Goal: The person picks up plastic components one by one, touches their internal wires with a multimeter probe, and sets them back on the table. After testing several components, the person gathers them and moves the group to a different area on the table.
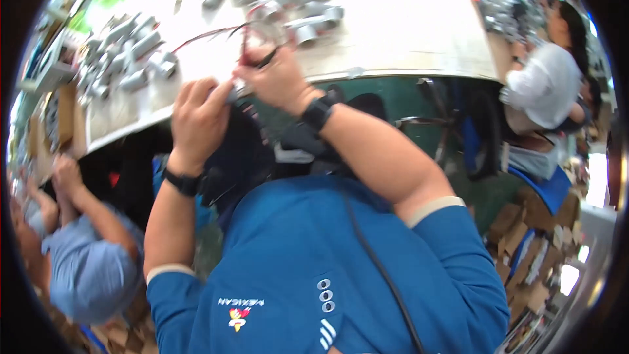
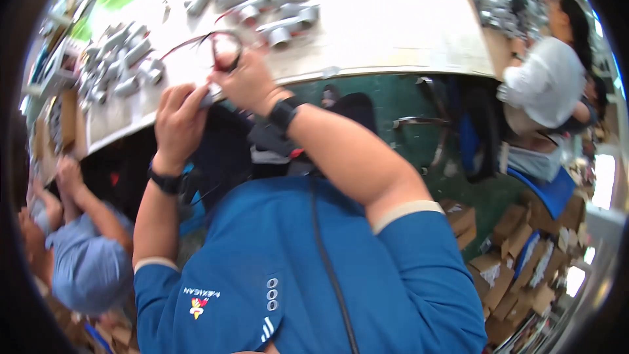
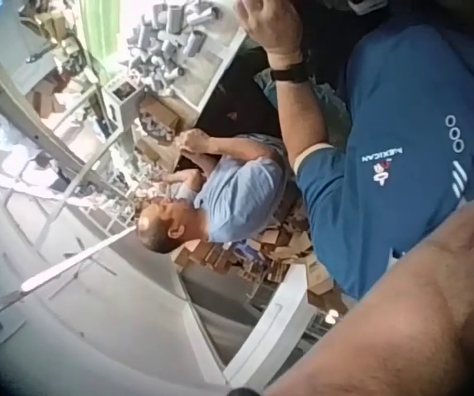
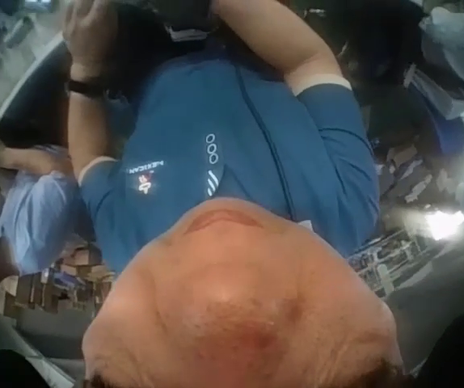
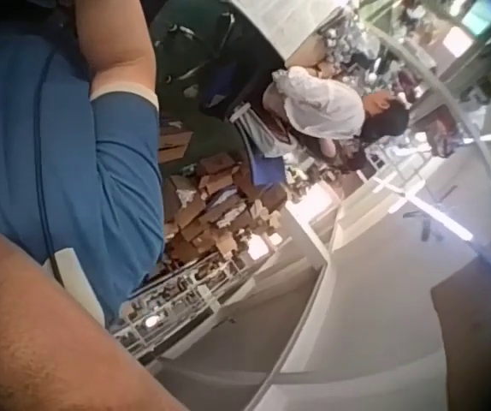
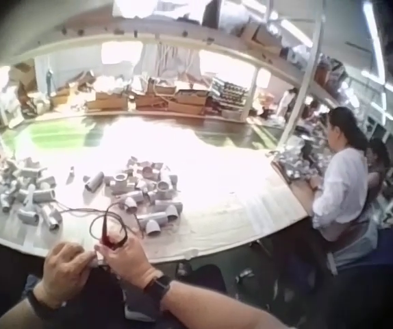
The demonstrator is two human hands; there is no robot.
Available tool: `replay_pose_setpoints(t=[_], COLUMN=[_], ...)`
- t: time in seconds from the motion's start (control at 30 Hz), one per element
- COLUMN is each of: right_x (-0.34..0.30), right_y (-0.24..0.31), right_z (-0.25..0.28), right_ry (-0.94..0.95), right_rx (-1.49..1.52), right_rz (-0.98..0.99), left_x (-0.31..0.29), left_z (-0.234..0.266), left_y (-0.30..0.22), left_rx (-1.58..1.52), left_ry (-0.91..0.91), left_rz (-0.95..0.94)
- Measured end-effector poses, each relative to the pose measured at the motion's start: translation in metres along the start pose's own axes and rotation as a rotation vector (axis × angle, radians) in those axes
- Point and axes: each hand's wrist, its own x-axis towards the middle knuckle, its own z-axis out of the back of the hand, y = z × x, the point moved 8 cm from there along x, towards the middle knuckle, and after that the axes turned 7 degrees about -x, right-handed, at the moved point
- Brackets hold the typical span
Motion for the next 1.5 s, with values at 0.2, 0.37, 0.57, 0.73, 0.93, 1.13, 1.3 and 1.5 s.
replay_pose_setpoints(t=[0.2,0.37,0.57,0.73,0.93,1.13,1.3,1.5], right_x=[-0.005,-0.006,-0.005,-0.004,-0.004,0.0,0.003,-0.01], right_y=[-0.009,-0.013,-0.015,-0.009,-0.008,-0.008,0.004,-0.023], right_z=[0.001,0.002,0.0,0.005,0.015,-0.022,0.005,-0.003], right_ry=[-0.032,-0.035,-0.04,-0.037,-0.047,0.015,0.069,0.208], right_rx=[0.002,0.08,0.036,-0.006,-0.003,0.028,-0.118,0.057], right_rz=[-0.04,-0.092,-0.087,-0.067,-0.08,-0.057,0.011,-0.314], left_x=[-0.005,-0.008,-0.01,-0.01,0.001,-0.017,0.002,-0.012], left_z=[-0.01,-0.015,-0.014,-0.019,-0.016,0.007,0.002,0.004], left_y=[0.005,0.006,0.014,0.018,0.01,0.021,0.015,0.014], left_rx=[-0.066,-0.106,-0.089,-0.107,-0.07,-0.022,-0.044,0.024], left_ry=[-0.024,-0.015,-0.018,-0.015,-0.028,-0.028,-0.006,-0.055], left_rz=[0.006,-0.003,-0.009,0.004,-0.028,0.042,-0.029,-0.047])
